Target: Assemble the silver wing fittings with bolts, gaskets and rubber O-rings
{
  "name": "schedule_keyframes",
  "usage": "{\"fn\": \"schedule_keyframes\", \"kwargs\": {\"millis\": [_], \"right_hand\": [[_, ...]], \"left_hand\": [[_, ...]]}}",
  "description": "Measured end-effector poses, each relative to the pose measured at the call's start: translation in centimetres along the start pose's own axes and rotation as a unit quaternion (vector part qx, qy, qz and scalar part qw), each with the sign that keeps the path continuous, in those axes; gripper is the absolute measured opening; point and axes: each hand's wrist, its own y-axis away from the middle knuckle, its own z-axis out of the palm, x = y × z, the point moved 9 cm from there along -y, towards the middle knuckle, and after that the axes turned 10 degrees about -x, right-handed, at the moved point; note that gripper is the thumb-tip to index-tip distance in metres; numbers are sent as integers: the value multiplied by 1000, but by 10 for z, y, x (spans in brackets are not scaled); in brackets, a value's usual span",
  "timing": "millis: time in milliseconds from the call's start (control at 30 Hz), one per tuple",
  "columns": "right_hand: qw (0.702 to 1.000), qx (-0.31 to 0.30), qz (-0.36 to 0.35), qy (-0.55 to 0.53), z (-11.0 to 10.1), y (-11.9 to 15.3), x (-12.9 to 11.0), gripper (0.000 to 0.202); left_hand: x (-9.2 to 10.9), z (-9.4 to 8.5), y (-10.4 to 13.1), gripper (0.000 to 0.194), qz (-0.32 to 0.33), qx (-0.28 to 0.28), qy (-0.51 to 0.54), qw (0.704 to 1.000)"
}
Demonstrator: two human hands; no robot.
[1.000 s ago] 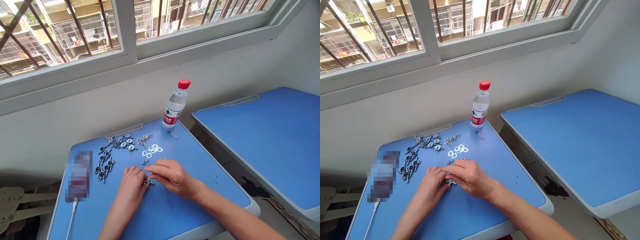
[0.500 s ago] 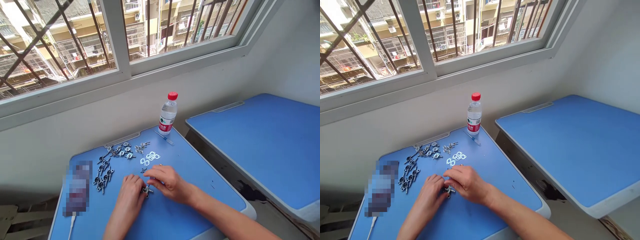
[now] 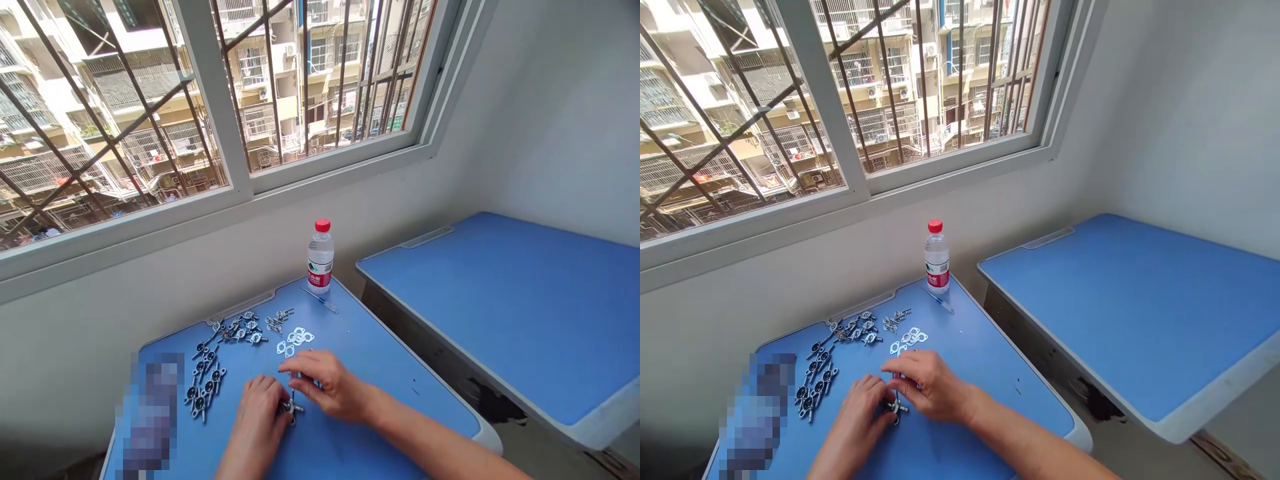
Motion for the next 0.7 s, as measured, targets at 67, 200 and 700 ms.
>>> {"fn": "schedule_keyframes", "kwargs": {"millis": [67,200,700], "right_hand": [[999,-4,-12,-33,-2,-2,-4,28],[997,17,3,-77,-6,-2,1,25],[998,26,6,-57,-6,-1,7,25]], "left_hand": [[0,0,0,19,2,0,0,1000],[3,-3,1,19,11,12,2,1000],[0,-3,0,21,-1,16,6,1000]]}}
